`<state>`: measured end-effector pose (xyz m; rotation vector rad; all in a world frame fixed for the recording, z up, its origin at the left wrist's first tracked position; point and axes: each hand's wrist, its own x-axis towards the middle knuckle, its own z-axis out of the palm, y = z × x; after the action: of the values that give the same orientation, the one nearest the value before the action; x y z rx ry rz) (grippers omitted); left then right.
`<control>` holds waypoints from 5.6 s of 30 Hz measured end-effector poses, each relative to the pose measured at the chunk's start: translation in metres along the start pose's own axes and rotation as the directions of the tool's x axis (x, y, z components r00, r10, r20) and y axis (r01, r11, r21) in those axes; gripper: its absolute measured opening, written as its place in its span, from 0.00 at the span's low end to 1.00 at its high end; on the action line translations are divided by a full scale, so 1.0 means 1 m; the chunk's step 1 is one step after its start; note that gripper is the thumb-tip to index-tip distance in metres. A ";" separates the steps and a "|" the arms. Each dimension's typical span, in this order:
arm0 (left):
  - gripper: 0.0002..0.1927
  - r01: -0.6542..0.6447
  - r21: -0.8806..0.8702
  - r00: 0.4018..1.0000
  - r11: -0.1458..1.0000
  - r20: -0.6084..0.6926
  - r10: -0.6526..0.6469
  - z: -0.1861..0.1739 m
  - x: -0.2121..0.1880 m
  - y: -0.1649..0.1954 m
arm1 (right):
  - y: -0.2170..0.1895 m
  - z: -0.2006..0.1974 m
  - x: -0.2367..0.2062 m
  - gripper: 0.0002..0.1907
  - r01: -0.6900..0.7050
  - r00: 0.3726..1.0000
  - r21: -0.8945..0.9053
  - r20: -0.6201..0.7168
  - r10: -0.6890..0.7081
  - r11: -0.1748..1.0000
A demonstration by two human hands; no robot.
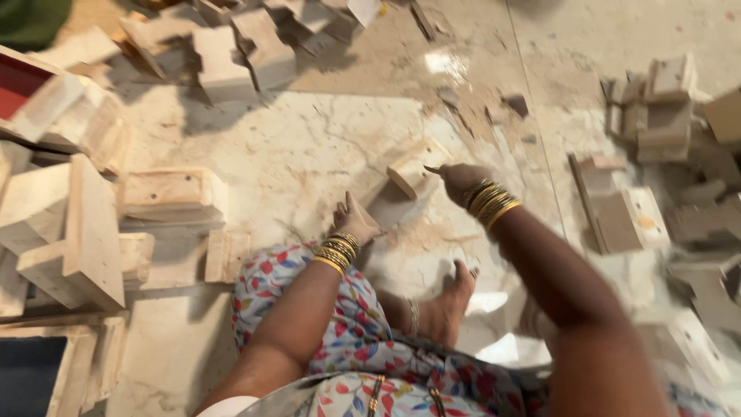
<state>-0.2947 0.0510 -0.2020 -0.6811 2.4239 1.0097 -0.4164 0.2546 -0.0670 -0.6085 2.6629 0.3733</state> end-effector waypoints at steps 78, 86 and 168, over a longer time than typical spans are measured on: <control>0.42 0.127 -0.228 0.949 0.965 -0.257 -0.185 0.031 0.056 -0.012 | -0.070 0.134 0.059 0.31 -0.153 0.886 0.304 -0.380 0.267 0.940; 0.40 0.110 -0.172 0.950 0.979 -0.270 -0.154 0.036 0.055 -0.019 | -0.029 0.118 0.046 0.27 -0.277 0.923 0.307 -0.179 0.341 0.911; 0.39 0.106 -0.201 0.944 0.974 -0.287 -0.162 0.037 0.054 -0.015 | -0.089 0.182 0.042 0.32 -0.048 0.782 0.356 -0.568 0.257 0.933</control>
<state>-0.3219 0.0545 -0.2633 -1.1244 2.5141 1.1537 -0.3551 0.2232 -0.2621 -0.4529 3.3011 -0.2857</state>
